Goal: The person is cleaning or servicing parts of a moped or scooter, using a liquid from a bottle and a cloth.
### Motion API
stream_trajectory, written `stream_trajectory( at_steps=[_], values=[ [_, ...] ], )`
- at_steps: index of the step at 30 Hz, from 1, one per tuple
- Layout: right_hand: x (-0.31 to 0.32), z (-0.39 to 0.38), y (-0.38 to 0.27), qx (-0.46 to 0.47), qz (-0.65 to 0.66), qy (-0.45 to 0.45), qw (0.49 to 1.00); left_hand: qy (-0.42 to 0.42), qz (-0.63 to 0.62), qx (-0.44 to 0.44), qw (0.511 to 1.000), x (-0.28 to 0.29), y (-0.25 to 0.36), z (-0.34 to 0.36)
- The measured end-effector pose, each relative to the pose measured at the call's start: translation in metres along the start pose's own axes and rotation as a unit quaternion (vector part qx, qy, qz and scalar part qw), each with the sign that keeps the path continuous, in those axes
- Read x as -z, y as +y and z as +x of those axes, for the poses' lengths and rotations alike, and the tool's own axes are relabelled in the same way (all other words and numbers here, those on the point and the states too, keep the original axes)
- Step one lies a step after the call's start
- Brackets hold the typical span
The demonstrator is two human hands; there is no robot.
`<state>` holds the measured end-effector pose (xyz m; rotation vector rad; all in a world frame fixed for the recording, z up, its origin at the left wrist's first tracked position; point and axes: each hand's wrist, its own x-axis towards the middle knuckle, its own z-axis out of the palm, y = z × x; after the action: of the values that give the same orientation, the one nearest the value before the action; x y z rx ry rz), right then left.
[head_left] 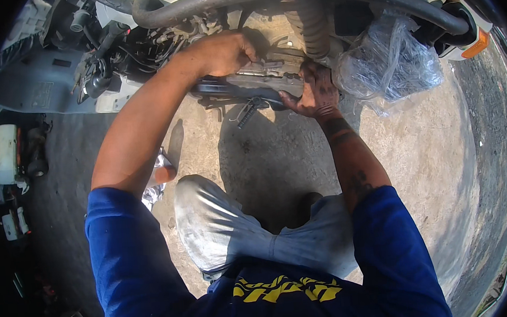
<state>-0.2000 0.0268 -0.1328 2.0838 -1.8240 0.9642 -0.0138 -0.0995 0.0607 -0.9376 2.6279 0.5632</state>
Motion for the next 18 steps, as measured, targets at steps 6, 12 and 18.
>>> stream_trajectory(
  at_steps=[6, 12, 18],
  values=[
    [0.008, 0.006, -0.005, -0.007, 0.048, 0.004, 0.999, 0.039, 0.047, -0.004, 0.998, -0.025, 0.021, 0.027],
    [0.045, -0.053, 0.131, -0.046, 0.069, -0.241, 0.967, 0.049, 0.070, 0.000, 0.996, -0.030, 0.017, 0.024],
    [-0.021, -0.085, 0.091, -0.238, 0.211, -0.106, 0.942, 0.056, 0.104, -0.007, 0.993, -0.044, 0.024, 0.035]
  ],
)
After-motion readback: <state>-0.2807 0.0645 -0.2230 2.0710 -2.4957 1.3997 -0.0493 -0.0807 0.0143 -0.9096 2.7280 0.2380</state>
